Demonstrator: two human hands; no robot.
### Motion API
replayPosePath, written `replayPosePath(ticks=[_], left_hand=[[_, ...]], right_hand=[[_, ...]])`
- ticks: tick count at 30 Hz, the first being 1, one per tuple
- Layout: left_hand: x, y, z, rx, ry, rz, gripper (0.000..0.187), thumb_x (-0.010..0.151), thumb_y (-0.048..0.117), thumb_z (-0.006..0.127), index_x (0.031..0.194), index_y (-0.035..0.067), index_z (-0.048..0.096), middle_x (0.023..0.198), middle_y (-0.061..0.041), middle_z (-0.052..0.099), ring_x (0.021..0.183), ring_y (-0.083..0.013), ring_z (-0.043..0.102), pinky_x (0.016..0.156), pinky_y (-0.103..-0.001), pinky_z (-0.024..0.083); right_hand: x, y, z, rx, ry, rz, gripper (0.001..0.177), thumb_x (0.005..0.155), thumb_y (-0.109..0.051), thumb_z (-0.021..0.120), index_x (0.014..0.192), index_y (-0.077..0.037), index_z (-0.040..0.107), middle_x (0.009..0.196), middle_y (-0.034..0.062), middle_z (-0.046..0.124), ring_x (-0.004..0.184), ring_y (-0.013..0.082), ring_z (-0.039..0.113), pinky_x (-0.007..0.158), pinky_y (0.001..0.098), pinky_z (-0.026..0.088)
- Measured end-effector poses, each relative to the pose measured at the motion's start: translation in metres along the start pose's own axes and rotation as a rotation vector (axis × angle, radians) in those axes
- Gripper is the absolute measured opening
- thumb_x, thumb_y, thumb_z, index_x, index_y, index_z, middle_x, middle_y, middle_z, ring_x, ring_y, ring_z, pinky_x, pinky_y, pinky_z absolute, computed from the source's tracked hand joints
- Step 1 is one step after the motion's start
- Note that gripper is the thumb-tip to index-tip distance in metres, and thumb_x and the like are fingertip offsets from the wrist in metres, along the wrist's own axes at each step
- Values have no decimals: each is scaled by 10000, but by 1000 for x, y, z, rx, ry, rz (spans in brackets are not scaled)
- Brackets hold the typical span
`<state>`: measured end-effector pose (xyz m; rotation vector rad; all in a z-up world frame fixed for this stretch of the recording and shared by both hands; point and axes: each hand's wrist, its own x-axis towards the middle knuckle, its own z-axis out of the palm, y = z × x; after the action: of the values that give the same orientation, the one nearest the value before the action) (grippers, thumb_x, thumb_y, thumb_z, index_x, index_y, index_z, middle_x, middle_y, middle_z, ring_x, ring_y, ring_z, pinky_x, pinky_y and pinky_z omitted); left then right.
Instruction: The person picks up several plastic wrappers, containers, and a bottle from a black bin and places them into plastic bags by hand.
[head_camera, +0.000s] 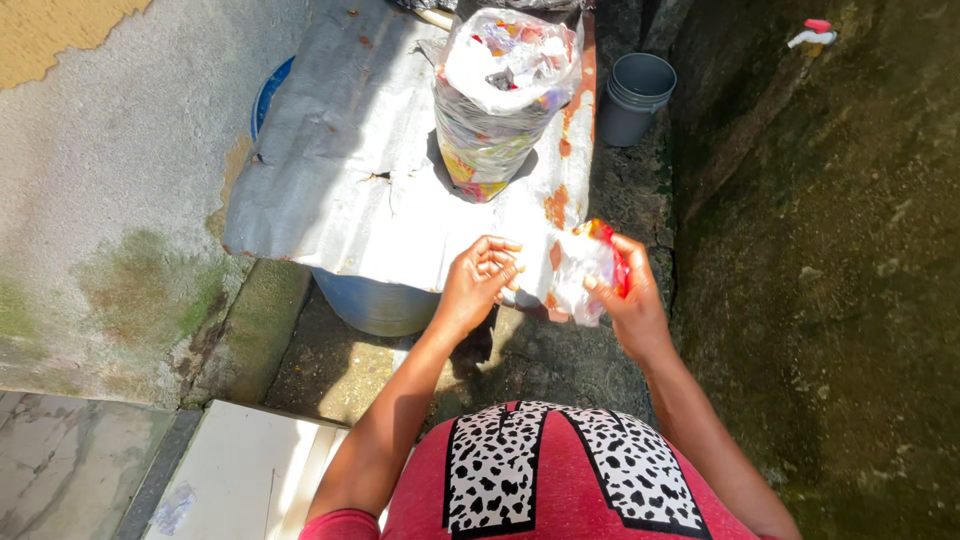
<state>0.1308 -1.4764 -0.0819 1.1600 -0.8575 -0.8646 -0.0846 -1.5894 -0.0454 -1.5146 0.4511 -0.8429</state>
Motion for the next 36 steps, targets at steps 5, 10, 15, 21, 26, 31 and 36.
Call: replayPosePath(ticks=[5, 10, 15, 21, 26, 31, 36], left_hand=[[84, 57, -31, 436, 268, 217, 210, 932, 141, 762, 1104, 43, 691, 901, -14, 711, 736, -79, 666, 672, -243, 543], [203, 94, -61, 1047, 541, 470, 269, 863, 238, 819, 990, 49, 676, 921, -108, 751, 821, -276, 722, 747, -417, 560], [309, 77, -90, 1419, 604, 313, 414, 677, 276, 866, 959, 33, 684, 870, -166, 726, 868, -362, 704, 715, -477, 549], [327, 81, -103, 1317, 683, 368, 118, 825, 181, 764, 850, 67, 749, 855, -179, 727, 806, -390, 701, 703, -511, 539], [327, 94, -90, 1325, 656, 450, 131, 812, 174, 768, 806, 47, 733, 843, -176, 725, 798, -393, 700, 706, -506, 544], [318, 82, -71, 1296, 642, 431, 154, 799, 199, 779, 806, 52, 734, 824, -176, 727, 789, -397, 700, 700, -515, 540], [302, 91, -81, 1233, 737, 301, 172, 779, 220, 793, 864, 75, 757, 850, -181, 744, 809, -391, 712, 707, -496, 549]], right_hand=[[106, -18, -24, 15, 63, -224, 406, 1009, 29, 656, 1389, -36, 530, 1272, 30, 615, 1169, 91, 585, 1062, 273, 487], [238, -24, -19, 1, 85, -409, 324, 1018, 16, 671, 1328, -49, 601, 1199, 2, 627, 1073, 75, 589, 956, 253, 506], [313, -10, 28, -670, 105, -855, 460, 822, 72, 737, 1259, -69, 705, 1203, 141, 617, 1113, 304, 636, 960, 387, 524], [365, 33, 57, -768, -238, -632, 419, 775, 39, 773, 1182, -57, 744, 1030, 187, 621, 974, 364, 645, 840, 473, 520], [442, 137, 82, -857, -529, -832, 221, 830, 36, 633, 1021, -13, 731, 1071, 233, 706, 1032, 413, 670, 872, 490, 541], [486, 230, 109, -855, -659, -672, 259, 855, -36, 566, 1056, 46, 708, 987, 296, 701, 955, 477, 657, 816, 546, 510], [484, 185, 119, -1032, -777, -483, 155, 839, -89, 653, 889, 27, 742, 1014, 267, 720, 1002, 423, 690, 881, 529, 521]])
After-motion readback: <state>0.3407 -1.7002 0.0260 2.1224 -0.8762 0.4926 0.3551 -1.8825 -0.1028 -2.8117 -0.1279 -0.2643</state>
